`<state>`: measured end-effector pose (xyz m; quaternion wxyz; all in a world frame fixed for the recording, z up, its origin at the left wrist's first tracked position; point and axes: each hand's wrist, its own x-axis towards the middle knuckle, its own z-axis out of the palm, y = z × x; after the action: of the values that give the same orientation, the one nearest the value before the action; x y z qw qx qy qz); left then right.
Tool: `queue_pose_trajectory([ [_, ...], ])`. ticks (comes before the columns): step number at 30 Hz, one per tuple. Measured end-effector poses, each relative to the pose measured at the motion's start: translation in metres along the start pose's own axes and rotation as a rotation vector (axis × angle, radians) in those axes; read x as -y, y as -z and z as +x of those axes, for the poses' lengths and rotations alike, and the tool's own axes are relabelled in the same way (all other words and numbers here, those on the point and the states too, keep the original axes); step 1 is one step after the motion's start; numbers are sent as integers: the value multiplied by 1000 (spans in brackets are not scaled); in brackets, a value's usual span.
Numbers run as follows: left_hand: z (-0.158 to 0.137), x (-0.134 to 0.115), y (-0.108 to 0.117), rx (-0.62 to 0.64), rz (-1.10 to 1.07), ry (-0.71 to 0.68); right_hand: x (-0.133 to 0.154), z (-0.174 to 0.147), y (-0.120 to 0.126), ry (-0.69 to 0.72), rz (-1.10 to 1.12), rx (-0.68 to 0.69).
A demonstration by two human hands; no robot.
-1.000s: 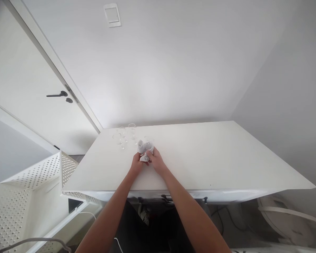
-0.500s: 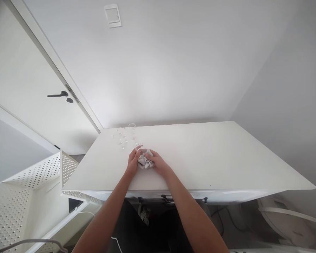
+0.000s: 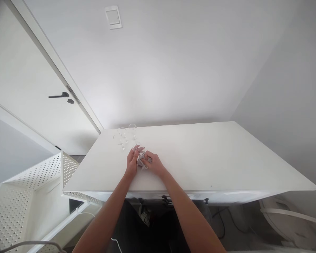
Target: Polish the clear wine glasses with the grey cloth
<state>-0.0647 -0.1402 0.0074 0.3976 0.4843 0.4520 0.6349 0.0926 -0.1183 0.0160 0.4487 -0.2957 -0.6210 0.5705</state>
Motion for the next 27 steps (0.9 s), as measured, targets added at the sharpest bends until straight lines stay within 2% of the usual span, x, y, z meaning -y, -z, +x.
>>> queue_pose_trajectory([
  [5,-1,5,-2,20,-168,10,8,-1,2,-262,455,108],
  [8,-2,5,-3,29,-175,-21,8,0,5,-306,570,129],
  [11,-4,1,-2,58,-157,-31,4,1,8,-314,511,186],
  [14,-4,-1,-1,69,-120,-44,0,2,8,-241,324,234],
  [16,-2,-2,-1,57,-77,-57,-3,2,7,-144,128,169],
  [20,0,-1,-1,17,-5,-73,-10,3,3,-24,-189,-69],
  [22,0,0,-1,11,-21,-62,-12,5,3,-58,-130,-56],
  [25,-1,2,-1,35,-99,-25,-9,7,7,-223,209,112],
  [27,-1,3,-1,67,-145,-18,-6,6,11,-299,357,173],
])
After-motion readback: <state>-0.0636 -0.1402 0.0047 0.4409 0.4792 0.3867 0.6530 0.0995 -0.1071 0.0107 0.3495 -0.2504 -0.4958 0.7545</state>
